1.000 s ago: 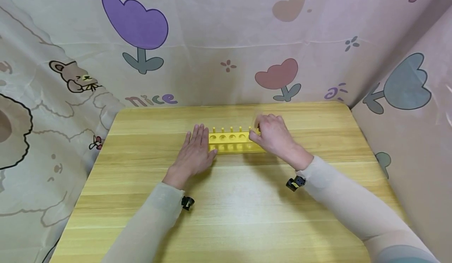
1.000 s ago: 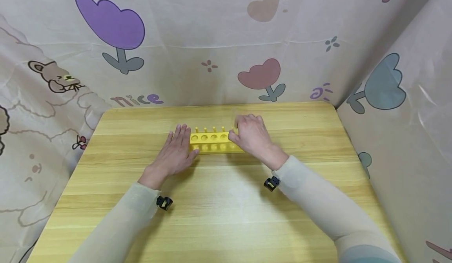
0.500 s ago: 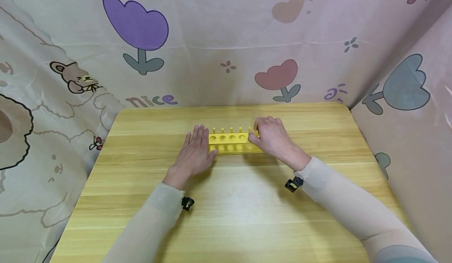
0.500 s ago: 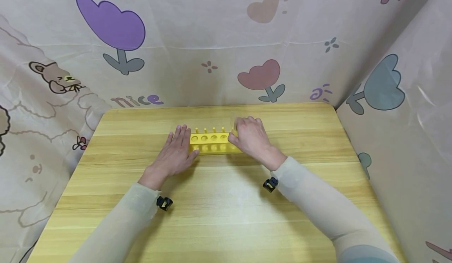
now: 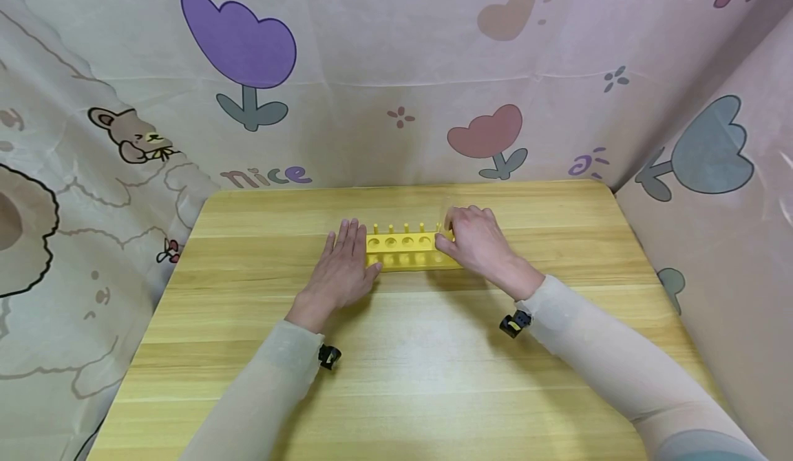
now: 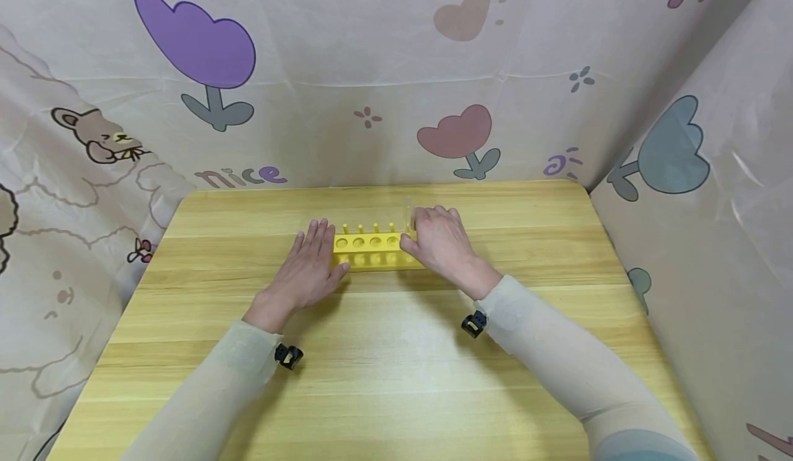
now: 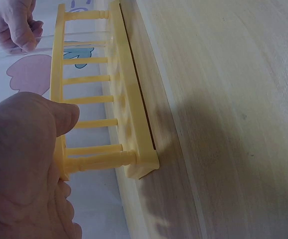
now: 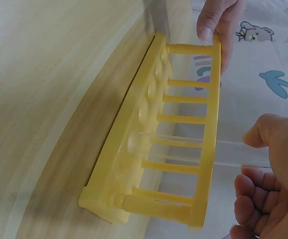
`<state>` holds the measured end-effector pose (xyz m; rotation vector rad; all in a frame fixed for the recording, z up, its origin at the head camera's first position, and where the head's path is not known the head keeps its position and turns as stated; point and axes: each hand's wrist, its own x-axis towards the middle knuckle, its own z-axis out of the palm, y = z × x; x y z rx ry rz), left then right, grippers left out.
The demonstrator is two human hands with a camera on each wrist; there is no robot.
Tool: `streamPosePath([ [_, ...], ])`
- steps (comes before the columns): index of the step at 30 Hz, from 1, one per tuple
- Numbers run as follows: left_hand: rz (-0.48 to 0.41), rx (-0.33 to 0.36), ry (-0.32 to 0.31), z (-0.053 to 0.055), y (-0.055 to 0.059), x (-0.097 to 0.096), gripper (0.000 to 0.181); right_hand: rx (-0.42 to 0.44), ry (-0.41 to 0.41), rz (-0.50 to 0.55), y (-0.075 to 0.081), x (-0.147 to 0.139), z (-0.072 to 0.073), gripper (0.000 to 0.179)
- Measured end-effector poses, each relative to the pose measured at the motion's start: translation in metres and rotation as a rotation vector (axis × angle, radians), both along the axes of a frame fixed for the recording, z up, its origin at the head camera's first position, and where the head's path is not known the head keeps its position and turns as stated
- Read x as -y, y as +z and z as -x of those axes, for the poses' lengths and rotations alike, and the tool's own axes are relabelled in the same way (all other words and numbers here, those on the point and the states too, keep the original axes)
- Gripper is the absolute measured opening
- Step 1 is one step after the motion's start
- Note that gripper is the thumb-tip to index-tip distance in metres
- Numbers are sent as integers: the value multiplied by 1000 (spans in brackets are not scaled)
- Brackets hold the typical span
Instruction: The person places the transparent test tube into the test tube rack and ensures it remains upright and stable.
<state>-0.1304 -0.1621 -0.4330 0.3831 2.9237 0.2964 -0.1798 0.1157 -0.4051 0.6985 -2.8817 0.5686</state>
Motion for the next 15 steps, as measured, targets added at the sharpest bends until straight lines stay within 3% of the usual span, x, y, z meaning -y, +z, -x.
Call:
streamPosePath([
  [15, -9, 13, 5, 0, 0, 0, 85, -28, -1, -6, 1, 0, 0, 27],
])
